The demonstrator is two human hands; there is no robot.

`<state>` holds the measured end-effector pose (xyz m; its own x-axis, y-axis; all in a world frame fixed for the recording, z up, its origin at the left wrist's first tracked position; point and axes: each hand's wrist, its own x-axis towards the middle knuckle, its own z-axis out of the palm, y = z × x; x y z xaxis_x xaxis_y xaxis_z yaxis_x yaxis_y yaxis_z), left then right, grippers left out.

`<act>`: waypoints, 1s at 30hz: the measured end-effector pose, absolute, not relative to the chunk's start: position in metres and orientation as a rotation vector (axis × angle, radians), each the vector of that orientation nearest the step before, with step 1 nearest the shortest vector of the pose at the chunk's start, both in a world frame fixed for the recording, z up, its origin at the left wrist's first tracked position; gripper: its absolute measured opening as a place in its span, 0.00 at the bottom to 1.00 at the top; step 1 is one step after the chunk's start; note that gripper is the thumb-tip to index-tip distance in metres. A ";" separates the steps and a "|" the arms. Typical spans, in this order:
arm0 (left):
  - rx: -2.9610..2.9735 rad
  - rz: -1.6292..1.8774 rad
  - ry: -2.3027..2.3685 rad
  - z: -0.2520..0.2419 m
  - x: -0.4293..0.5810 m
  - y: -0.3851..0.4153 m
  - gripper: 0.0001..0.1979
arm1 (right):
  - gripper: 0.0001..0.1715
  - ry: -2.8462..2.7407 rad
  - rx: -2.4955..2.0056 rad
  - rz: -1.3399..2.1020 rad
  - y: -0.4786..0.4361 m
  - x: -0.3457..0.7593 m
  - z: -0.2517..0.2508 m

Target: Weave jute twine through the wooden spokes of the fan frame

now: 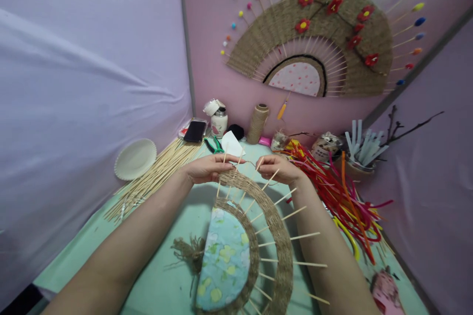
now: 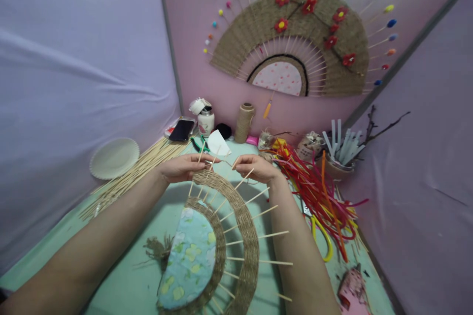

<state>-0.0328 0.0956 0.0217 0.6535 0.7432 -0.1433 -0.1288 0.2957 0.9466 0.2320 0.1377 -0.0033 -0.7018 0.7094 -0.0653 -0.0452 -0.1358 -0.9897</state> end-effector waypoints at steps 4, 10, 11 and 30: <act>1.025 0.643 0.638 0.020 -0.035 0.097 0.23 | 0.19 -1.845 -0.858 1.820 0.133 0.234 0.003; 1.021 0.624 0.567 0.017 -0.035 0.098 0.23 | 0.18 -2.082 -0.870 1.824 0.133 0.238 0.009; 1.020 0.618 0.566 0.017 -0.035 0.099 0.23 | 0.18 -2.083 -0.868 1.824 0.133 0.239 0.009; 1.015 0.605 0.593 0.016 -0.020 0.095 0.09 | 0.18 -2.156 -0.823 1.757 0.132 0.246 0.016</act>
